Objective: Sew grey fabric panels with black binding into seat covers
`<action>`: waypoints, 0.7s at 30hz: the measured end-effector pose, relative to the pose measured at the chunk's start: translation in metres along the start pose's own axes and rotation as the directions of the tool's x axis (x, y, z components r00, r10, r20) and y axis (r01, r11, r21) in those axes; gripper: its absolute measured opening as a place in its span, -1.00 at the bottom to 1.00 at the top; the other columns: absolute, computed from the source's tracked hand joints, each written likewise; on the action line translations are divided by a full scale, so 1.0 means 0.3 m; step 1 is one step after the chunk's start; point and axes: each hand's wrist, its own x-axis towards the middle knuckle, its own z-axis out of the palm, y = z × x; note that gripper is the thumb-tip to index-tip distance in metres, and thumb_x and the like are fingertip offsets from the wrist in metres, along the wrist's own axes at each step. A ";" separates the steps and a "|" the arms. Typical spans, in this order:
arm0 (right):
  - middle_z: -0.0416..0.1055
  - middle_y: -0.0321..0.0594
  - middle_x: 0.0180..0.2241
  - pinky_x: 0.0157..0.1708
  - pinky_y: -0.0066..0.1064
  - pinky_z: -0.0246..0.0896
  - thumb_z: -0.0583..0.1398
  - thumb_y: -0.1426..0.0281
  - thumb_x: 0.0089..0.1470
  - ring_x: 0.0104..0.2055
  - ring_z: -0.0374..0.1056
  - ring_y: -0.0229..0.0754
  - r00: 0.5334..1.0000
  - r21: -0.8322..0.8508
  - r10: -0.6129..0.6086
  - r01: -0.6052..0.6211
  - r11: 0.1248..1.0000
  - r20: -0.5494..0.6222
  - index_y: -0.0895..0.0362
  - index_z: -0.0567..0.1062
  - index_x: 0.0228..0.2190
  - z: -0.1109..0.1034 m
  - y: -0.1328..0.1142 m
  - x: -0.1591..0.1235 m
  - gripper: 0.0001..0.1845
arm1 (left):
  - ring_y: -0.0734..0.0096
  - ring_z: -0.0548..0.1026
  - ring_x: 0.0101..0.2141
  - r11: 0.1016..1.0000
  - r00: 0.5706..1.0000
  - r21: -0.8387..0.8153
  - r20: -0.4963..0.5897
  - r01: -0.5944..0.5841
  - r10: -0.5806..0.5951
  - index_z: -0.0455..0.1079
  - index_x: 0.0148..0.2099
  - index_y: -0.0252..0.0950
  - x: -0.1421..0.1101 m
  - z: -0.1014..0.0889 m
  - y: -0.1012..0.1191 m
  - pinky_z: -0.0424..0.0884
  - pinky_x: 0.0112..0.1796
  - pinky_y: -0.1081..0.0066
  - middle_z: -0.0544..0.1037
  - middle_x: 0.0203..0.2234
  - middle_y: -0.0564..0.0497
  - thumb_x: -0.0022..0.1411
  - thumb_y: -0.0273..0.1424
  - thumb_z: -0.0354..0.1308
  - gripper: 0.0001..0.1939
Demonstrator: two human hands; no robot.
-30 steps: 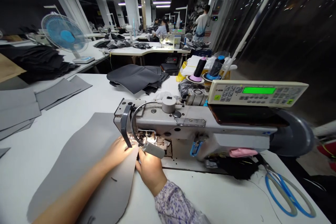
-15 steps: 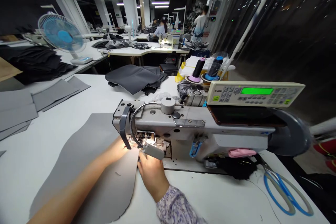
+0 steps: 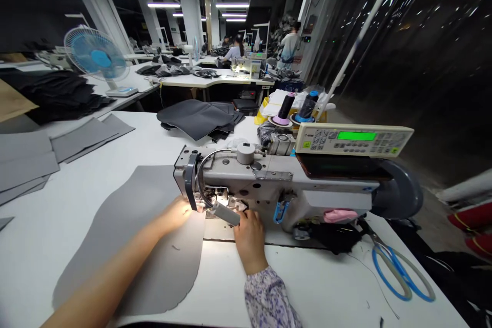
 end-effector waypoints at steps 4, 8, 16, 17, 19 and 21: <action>0.45 -0.14 -0.36 -0.27 -0.21 0.32 0.22 0.50 0.15 -0.27 0.39 0.02 0.999 0.120 0.000 0.006 0.993 -0.048 0.09 0.48 -0.40 -0.025 -0.005 -0.027 -0.89 | 0.13 0.51 -0.03 0.999 0.998 0.000 -0.050 0.042 -0.042 0.62 -0.24 -0.23 -0.022 0.021 0.035 0.36 0.09 0.09 0.66 -0.15 -0.06 0.26 -0.55 -0.05 -0.63; 0.46 -0.18 -0.32 -0.23 -0.25 0.35 0.17 0.42 0.26 -0.24 0.40 -0.04 0.994 0.439 -0.012 0.060 0.896 -0.111 0.09 0.49 -0.29 -0.071 -0.069 -0.123 -0.91 | 0.09 0.50 -0.07 0.910 0.942 -0.287 -0.065 0.299 -0.330 0.57 -0.03 -0.25 -0.122 0.096 0.203 0.36 0.05 0.07 0.60 -0.08 -0.17 0.38 -0.28 -0.06 -0.62; 0.52 -0.20 -0.22 -0.17 -0.33 0.43 0.15 0.52 0.21 -0.18 0.46 -0.15 0.977 0.711 -0.204 0.189 0.677 -0.066 0.06 0.48 -0.19 -0.057 -0.258 -0.211 -0.83 | 0.24 0.51 -0.20 -0.005 0.824 -0.963 0.232 0.268 -0.517 0.50 -0.12 -0.32 -0.254 0.106 0.436 0.42 -0.09 0.29 0.58 -0.19 -0.13 0.23 0.09 0.15 -0.46; 0.52 -0.17 -0.15 -0.09 -0.29 0.43 0.16 0.52 0.21 -0.10 0.46 -0.12 0.968 0.681 -0.246 0.207 0.702 -0.041 0.07 0.48 -0.14 -0.046 -0.263 -0.201 -0.79 | 0.25 0.51 -0.22 0.061 0.804 -0.965 0.177 0.255 -0.568 0.48 -0.16 -0.29 -0.254 0.083 0.414 0.43 -0.12 0.31 0.58 -0.23 -0.10 0.23 0.08 0.15 -0.49; 0.46 -0.08 0.05 0.12 -0.11 0.35 0.23 0.48 0.20 0.12 0.38 0.00 0.931 0.564 -0.364 0.284 0.775 0.031 0.08 0.46 0.01 -0.024 -0.265 -0.184 -0.67 | 0.29 0.49 -0.29 0.360 0.770 -0.874 0.024 0.325 -0.637 0.42 -0.26 -0.25 -0.246 0.033 0.348 0.42 -0.20 0.33 0.54 -0.35 -0.02 0.31 0.04 0.06 -0.56; 0.30 -0.02 0.24 0.26 0.06 0.18 0.28 0.37 0.20 0.30 0.19 0.14 0.875 0.436 -0.471 0.385 0.814 0.106 0.10 0.39 0.14 -0.004 -0.266 -0.181 -0.52 | 0.28 0.46 -0.32 0.729 0.813 -0.539 -0.132 0.422 -0.567 0.37 -0.34 -0.23 -0.224 -0.004 0.276 0.39 -0.20 0.31 0.50 -0.42 0.00 0.40 -0.11 -0.05 -0.63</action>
